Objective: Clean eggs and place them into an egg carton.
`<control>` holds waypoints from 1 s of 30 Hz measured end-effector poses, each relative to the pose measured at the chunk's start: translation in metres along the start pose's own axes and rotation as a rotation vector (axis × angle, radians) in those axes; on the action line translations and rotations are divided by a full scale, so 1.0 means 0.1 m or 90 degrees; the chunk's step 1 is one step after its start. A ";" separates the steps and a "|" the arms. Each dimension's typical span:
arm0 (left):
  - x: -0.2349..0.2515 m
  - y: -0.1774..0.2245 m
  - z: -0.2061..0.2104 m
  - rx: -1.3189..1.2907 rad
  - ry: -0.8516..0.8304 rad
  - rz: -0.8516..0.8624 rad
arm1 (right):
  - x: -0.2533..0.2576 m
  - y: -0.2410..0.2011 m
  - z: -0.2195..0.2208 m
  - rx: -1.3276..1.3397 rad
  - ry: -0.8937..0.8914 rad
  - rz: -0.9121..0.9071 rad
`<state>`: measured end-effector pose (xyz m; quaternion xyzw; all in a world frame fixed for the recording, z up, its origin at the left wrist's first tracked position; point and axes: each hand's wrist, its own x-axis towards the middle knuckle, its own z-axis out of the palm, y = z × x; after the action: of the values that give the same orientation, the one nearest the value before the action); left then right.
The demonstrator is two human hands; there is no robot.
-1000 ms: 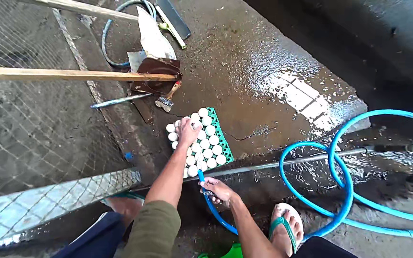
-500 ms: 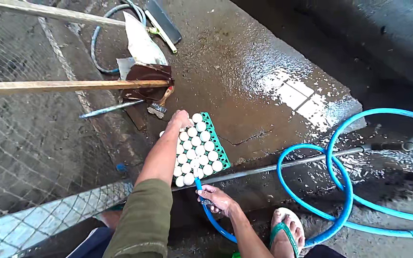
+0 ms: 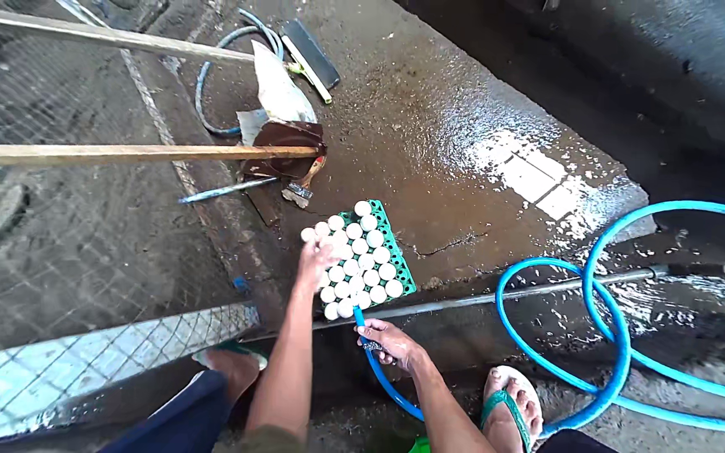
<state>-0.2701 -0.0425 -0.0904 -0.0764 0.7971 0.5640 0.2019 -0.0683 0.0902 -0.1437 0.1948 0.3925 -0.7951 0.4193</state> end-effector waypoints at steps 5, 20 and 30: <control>-0.91 -0.44 0.23 -0.286 -0.050 -0.182 | -0.05 -0.04 0.08 -0.091 0.009 0.015; -2.06 0.12 0.59 -0.214 0.008 -0.025 | -0.57 -0.58 0.96 -0.306 0.513 -0.444; -2.40 0.06 0.70 -0.200 -0.017 0.021 | -0.93 -0.44 1.04 -0.157 0.493 -0.407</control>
<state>-0.0377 -0.0011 -0.0068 -0.0864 0.6975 0.6858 0.1891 -0.0490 0.0714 0.0000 0.2941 0.6499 -0.7008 -0.0010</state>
